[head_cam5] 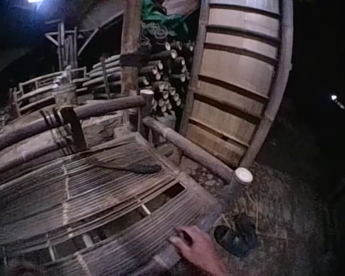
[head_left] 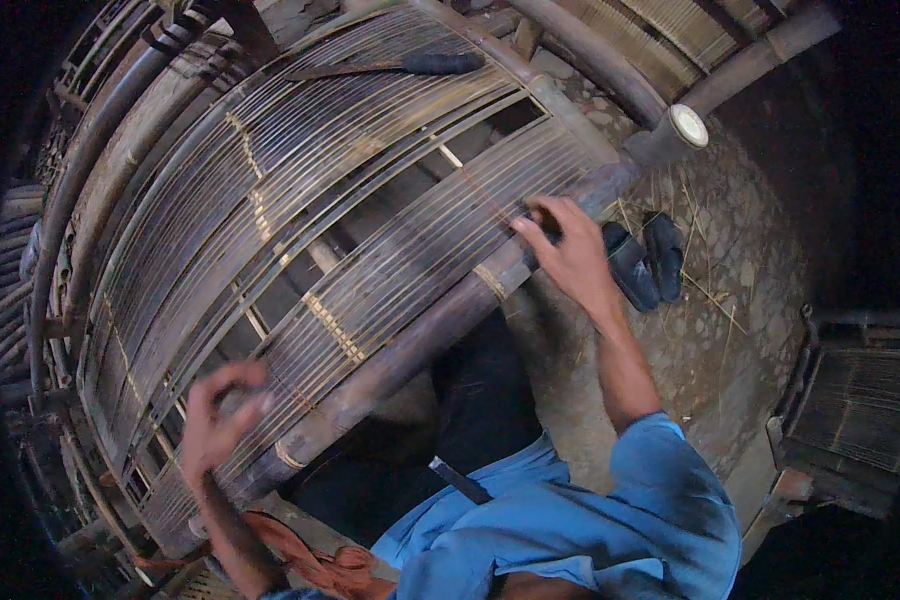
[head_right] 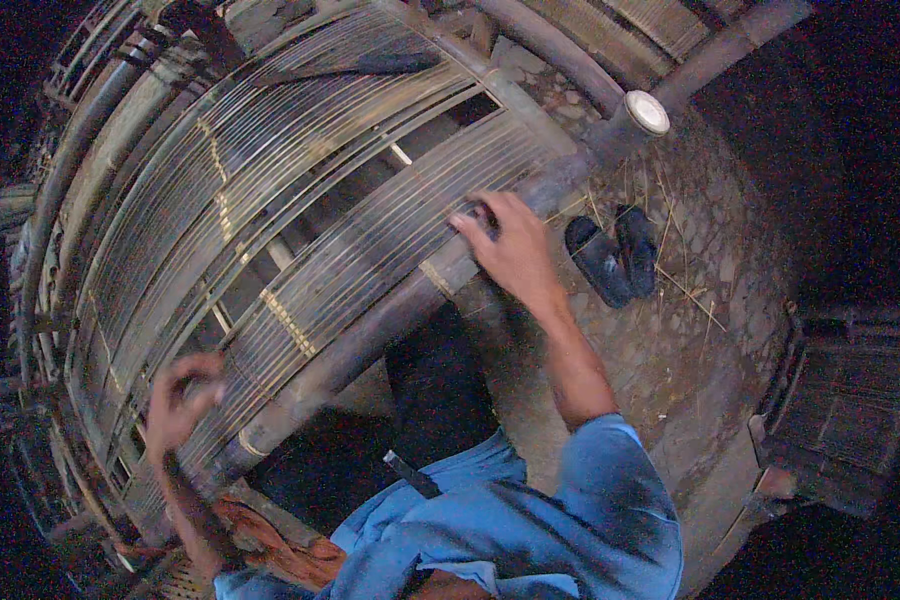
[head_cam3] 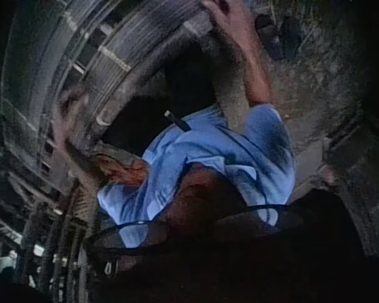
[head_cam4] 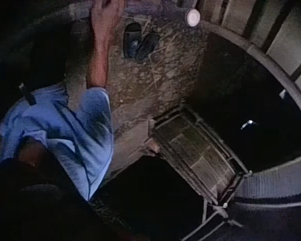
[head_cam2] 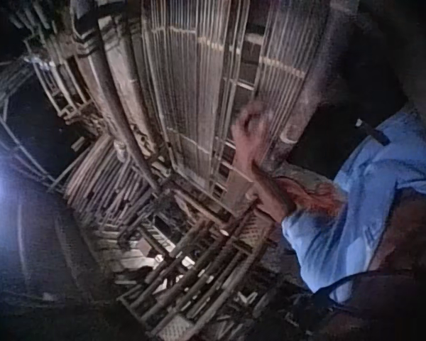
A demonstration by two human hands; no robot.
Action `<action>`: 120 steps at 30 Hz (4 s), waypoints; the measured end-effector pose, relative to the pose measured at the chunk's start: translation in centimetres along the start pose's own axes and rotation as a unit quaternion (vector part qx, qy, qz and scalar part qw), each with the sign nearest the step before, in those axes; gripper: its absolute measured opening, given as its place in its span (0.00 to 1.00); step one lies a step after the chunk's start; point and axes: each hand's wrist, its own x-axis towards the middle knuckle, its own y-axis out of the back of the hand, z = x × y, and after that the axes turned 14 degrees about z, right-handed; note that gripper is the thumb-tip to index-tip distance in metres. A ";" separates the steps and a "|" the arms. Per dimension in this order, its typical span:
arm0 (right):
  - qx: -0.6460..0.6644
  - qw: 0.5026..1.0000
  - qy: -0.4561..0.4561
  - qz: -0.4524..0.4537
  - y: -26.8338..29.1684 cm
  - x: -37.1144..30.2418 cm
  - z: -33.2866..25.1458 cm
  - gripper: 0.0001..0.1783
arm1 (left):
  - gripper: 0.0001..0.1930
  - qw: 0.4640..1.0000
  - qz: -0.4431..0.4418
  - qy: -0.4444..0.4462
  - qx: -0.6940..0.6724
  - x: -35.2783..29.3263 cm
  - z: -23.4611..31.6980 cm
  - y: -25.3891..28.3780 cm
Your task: The person is weaving a bamboo mat by hand, threading thin red strings between bamboo slats on a large frame and pushing the slats together.
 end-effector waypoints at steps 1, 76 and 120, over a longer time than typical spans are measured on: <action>-0.034 0.998 0.033 0.050 -1.8 0.6 -0.1 0.23 | 0.19 1.000 0.019 -0.008 0.015 2.7 0.2 -2.9; 0.282 0.858 0.234 -0.361 -19.2 -5.6 -22.6 0.10 | 0.14 0.900 0.369 0.194 -0.126 -15.2 -18.3 9.9; 0.049 0.895 0.165 -0.413 -24.4 -2.4 -18.9 0.29 | 0.08 0.697 0.424 0.486 -0.313 -44.5 -26.7 -3.2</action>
